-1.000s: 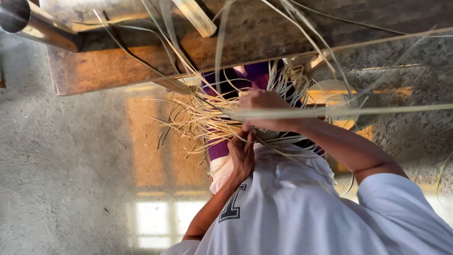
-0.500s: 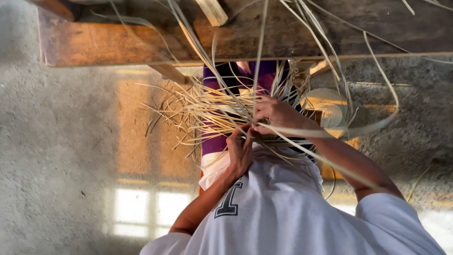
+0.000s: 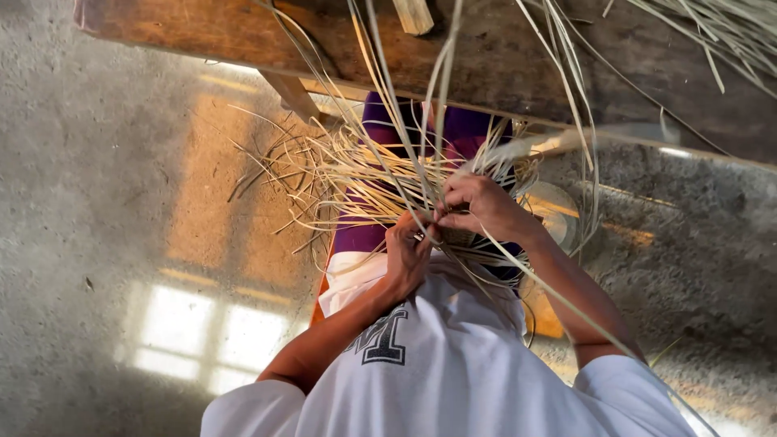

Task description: Weaving thin strips of material together on a workbench to create a structure

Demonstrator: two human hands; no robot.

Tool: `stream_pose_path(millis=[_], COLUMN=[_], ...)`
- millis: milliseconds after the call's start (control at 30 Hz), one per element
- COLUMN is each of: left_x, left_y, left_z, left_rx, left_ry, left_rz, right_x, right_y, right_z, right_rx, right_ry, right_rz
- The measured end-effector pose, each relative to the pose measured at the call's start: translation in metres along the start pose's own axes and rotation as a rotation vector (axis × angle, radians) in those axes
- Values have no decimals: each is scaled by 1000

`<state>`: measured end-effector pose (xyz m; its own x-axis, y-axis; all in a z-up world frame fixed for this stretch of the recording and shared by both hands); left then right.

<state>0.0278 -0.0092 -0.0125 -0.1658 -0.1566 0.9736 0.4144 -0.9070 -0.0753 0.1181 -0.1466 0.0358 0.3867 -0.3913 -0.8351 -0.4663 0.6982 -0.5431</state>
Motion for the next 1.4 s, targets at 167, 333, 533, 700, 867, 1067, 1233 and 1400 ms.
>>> stream_pose_path(millis=[167, 333, 533, 700, 867, 1067, 1233, 1400], left_x=[-2, -5, -11, -7, 3, -2, 9, -3], left_y=[0, 0, -2, -2, -5, -3, -6, -1], left_z=[-1, -1, -3, -2, 4, 0, 4, -2], left_rx=[6, -5, -43, -41, -42, -57, -67, -32], left_ry=[-44, 15, 42, 45, 43, 54, 64, -72], left_rz=[-47, -47, -51, -59, -53, -19, 10, -61], right_x=[-4, 14, 9, 11, 0, 4, 3, -16], right_y=[2, 8, 8, 10, 9, 8, 12, 12], right_z=[-4, -2, 2, 4, 5, 13, 10, -2], right_rx=[3, 132, 67, 56, 74, 31, 51, 129], right_ry=[-23, 127, 158, 207, 197, 187, 178, 92], right_rz=[2, 109, 191, 220, 264, 229, 194, 137])
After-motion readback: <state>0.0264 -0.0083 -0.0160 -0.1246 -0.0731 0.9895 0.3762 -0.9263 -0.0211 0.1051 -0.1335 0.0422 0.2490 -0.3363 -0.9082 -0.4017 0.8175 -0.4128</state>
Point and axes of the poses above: each hand's wrist, its own z-axis towards the middle knuckle, its own y-axis out of the palm, x = y × z, the point moved 2 cm from there along z, towards the middle knuckle, and after that the axes turned 15 degrees about x, right-handed, at the moved point
